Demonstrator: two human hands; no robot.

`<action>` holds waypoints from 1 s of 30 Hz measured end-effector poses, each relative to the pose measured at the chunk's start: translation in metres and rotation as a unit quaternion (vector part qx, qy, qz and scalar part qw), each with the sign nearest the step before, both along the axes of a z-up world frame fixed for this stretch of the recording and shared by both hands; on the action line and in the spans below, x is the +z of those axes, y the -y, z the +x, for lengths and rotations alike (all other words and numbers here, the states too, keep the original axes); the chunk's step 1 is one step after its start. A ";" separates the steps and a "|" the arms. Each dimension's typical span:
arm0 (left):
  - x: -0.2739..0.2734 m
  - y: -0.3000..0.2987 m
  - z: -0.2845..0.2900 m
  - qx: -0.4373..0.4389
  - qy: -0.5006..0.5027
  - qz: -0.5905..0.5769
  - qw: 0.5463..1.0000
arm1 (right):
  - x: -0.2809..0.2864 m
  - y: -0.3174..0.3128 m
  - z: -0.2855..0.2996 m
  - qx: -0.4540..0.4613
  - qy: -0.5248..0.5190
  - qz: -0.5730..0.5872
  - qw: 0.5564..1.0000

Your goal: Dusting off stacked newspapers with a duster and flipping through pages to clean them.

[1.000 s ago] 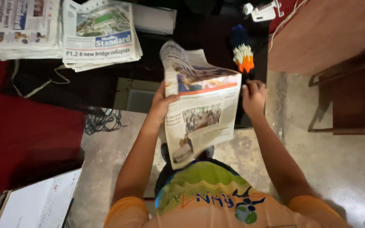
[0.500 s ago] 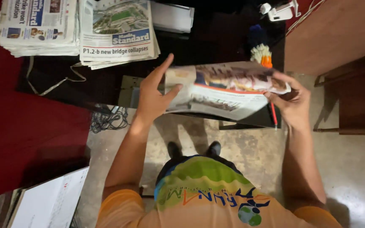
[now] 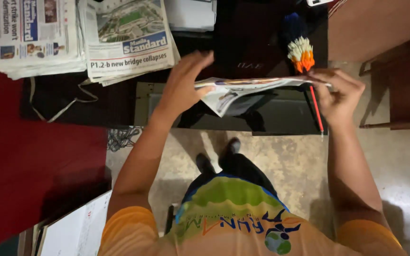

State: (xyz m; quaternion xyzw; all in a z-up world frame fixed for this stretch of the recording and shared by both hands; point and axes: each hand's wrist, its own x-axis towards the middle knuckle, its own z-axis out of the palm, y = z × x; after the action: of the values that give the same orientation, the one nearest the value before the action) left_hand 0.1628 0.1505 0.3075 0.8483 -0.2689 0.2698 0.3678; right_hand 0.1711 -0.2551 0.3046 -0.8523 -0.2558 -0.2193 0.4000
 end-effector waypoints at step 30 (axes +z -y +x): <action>-0.175 -0.133 0.037 0.299 -0.211 0.240 0.899 | -0.221 -0.038 0.030 -0.063 -0.237 -0.194 0.950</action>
State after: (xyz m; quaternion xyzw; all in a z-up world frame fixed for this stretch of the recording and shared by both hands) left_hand 0.2000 0.2834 0.1327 0.9883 0.0246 0.1092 0.1032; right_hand 0.2008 -0.2172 0.0839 -0.9553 -0.1374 0.0179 0.2611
